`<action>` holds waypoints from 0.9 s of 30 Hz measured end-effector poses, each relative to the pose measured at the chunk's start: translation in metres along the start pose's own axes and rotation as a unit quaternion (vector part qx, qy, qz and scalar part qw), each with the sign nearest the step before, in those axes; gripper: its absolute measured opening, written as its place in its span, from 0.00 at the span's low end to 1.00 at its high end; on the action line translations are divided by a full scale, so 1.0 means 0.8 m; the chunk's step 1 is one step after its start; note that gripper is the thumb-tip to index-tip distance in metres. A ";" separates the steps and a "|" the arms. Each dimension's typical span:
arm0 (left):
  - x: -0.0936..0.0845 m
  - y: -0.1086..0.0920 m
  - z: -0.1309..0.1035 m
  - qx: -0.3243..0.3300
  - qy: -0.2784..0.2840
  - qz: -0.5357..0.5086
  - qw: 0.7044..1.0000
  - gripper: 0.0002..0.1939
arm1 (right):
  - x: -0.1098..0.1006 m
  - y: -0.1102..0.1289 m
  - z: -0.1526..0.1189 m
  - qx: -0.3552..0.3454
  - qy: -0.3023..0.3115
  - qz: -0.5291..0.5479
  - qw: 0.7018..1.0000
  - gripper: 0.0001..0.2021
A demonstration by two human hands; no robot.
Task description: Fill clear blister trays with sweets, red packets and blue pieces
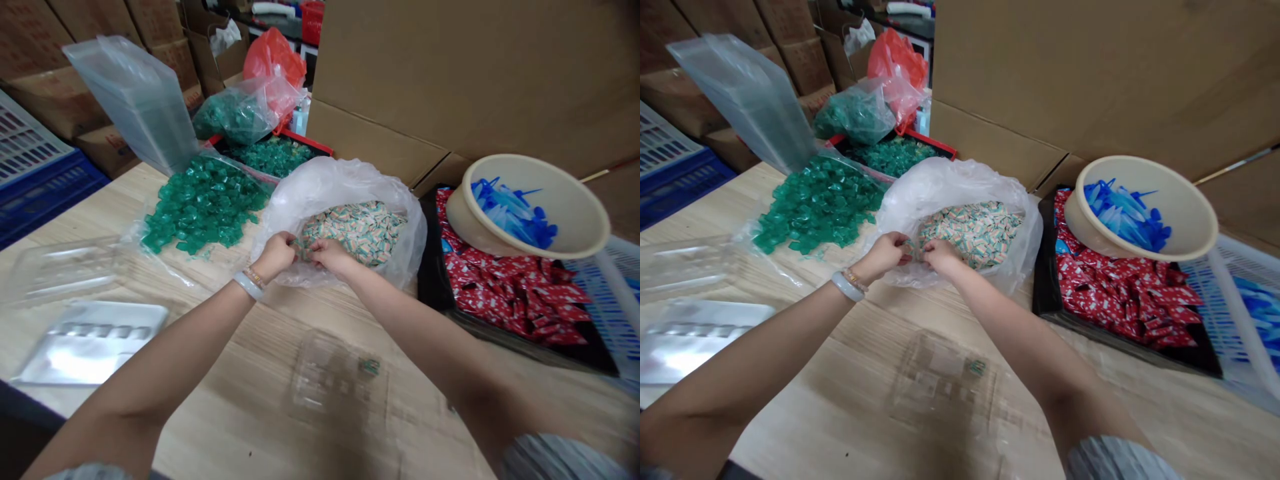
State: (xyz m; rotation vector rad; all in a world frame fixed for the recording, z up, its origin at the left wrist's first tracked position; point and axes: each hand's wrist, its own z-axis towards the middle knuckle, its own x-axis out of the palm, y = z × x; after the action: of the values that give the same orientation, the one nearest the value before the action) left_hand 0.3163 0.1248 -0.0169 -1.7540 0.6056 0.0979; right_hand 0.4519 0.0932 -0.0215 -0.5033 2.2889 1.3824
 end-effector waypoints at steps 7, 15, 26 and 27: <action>0.005 0.011 0.006 0.015 -0.005 0.005 1.000 0.10 | 0.016 0.025 0.006 0.045 -0.027 -0.144 0.988 0.05; 0.004 0.007 0.002 -0.018 0.003 -0.056 0.998 0.12 | -0.005 0.019 0.002 0.066 -0.082 -0.067 0.992 0.01; 0.003 -0.023 0.001 -0.078 0.068 -0.188 0.977 0.11 | -0.021 0.007 -0.015 0.076 -0.106 0.004 0.991 0.04; 0.004 -0.023 0.001 -0.090 0.075 -0.199 0.973 0.11 | -0.018 0.008 -0.016 0.081 -0.105 0.002 0.991 0.03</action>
State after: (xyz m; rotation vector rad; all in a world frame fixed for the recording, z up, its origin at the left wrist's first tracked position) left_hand 0.3276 0.1273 -0.0019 -2.0404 0.3488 -0.2675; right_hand 0.4586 0.0862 -0.0041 -0.2868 2.2065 1.1771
